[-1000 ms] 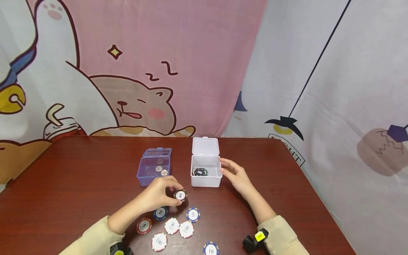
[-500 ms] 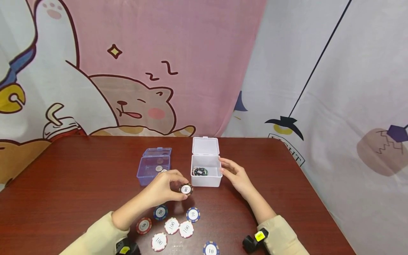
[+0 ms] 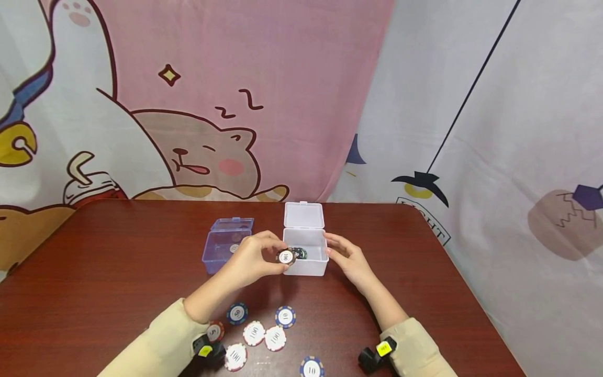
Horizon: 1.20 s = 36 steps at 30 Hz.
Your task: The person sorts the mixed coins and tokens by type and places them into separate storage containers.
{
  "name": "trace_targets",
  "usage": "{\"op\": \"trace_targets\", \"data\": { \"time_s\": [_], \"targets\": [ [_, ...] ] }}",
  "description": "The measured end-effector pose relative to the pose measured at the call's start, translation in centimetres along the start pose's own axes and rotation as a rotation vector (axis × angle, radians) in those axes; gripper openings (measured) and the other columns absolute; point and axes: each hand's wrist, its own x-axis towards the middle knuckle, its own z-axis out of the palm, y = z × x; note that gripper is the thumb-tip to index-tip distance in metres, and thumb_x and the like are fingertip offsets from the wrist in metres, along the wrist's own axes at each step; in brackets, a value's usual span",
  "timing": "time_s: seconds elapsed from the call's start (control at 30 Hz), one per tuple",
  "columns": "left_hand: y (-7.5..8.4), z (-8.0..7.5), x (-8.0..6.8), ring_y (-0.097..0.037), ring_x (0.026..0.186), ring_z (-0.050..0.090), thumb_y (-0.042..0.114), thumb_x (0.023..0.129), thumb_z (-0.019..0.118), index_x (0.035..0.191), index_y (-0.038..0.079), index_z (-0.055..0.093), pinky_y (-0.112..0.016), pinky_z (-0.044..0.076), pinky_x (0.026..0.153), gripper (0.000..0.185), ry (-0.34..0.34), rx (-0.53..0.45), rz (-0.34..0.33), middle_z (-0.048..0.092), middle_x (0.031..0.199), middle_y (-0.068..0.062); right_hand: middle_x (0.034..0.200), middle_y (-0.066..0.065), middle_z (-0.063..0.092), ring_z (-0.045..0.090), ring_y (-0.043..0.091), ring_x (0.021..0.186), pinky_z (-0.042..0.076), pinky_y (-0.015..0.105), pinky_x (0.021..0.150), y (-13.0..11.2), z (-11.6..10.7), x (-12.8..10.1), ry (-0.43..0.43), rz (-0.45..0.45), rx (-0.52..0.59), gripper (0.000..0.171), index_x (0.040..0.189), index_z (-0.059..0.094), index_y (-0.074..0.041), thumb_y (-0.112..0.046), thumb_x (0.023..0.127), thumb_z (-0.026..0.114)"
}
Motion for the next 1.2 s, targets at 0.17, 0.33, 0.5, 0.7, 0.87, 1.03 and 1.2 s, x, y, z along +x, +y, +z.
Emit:
{"op": "trace_targets", "data": {
  "time_s": [0.17, 0.33, 0.5, 0.7, 0.87, 1.03, 1.2],
  "targets": [
    [-0.3, 0.4, 1.0, -0.013, 0.07, 0.052, 0.012, 0.066, 0.087, 0.095, 0.003, 0.074, -0.024, 0.043, 0.062, 0.032, 0.027, 0.014, -0.016, 0.061, 0.081, 0.001, 0.131, 0.02, 0.054, 0.053, 0.029, 0.117, 0.044, 0.023, 0.089, 0.1, 0.0, 0.0, 0.002, 0.007, -0.003, 0.042, 0.136, 0.051, -0.004, -0.014, 0.096, 0.059],
    [-0.7, 1.0, 1.7, -0.019, 0.07, 0.055, 0.011, 0.066, 0.087, 0.094, 0.003, 0.075, -0.024, 0.042, 0.061, 0.032, 0.048, 0.031, -0.029, 0.062, 0.083, -0.001, 0.132, 0.021, 0.054, 0.052, 0.031, 0.118, 0.045, 0.023, 0.089, 0.1, 0.1, 0.0, 0.002, 0.007, -0.003, 0.042, 0.136, 0.051, -0.004, -0.013, 0.096, 0.059],
    [-1.2, 1.7, 2.3, -0.027, 0.077, 0.056, 0.014, 0.067, 0.086, 0.096, 0.004, 0.075, -0.027, 0.041, 0.065, 0.032, 0.063, 0.049, -0.05, 0.064, 0.088, -0.003, 0.133, 0.022, 0.053, 0.05, 0.034, 0.12, 0.045, 0.022, 0.087, -0.1, 0.1, 0.0, 0.004, 0.02, -0.001, 0.042, 0.137, 0.05, -0.002, -0.009, 0.096, 0.058],
    [-1.5, 2.5, 2.9, -0.025, 0.089, 0.057, 0.017, 0.069, 0.086, 0.099, 0.004, 0.075, -0.034, 0.043, 0.077, 0.035, 0.066, 0.108, -0.069, 0.064, 0.094, -0.004, 0.131, 0.028, 0.051, 0.048, 0.039, 0.12, 0.045, 0.021, 0.086, -2.2, 0.4, -0.4, -0.005, 0.026, -0.019, 0.041, 0.135, 0.048, 0.005, -0.003, 0.096, 0.055],
    [-1.8, 3.0, 3.5, -0.023, 0.093, 0.055, 0.019, 0.07, 0.085, 0.102, 0.004, 0.074, -0.035, 0.044, 0.081, 0.037, 0.067, 0.159, -0.096, 0.065, 0.097, -0.005, 0.131, 0.029, 0.05, 0.048, 0.039, 0.12, 0.044, 0.021, 0.086, -3.2, 0.7, -0.6, -0.003, 0.039, -0.024, 0.041, 0.135, 0.047, 0.006, -0.002, 0.095, 0.055],
    [-2.2, 3.4, 3.8, -0.022, 0.091, 0.054, 0.02, 0.069, 0.085, 0.1, 0.006, 0.075, -0.034, 0.045, 0.08, 0.035, 0.072, 0.184, -0.129, 0.065, 0.096, -0.004, 0.132, 0.029, 0.05, 0.047, 0.04, 0.121, 0.044, 0.02, 0.086, -2.9, 0.6, -0.6, -0.004, 0.035, -0.018, 0.042, 0.136, 0.047, 0.006, -0.002, 0.095, 0.055],
    [-2.7, 3.6, 3.8, -0.021, 0.088, 0.054, 0.021, 0.068, 0.086, 0.098, 0.008, 0.076, -0.035, 0.045, 0.077, 0.034, 0.086, 0.221, -0.14, 0.065, 0.095, -0.002, 0.132, 0.026, 0.051, 0.048, 0.038, 0.121, 0.044, 0.021, 0.086, -0.8, 0.2, -0.1, 0.001, 0.03, 0.002, 0.042, 0.137, 0.048, 0.002, -0.004, 0.096, 0.056]
  ]
}}
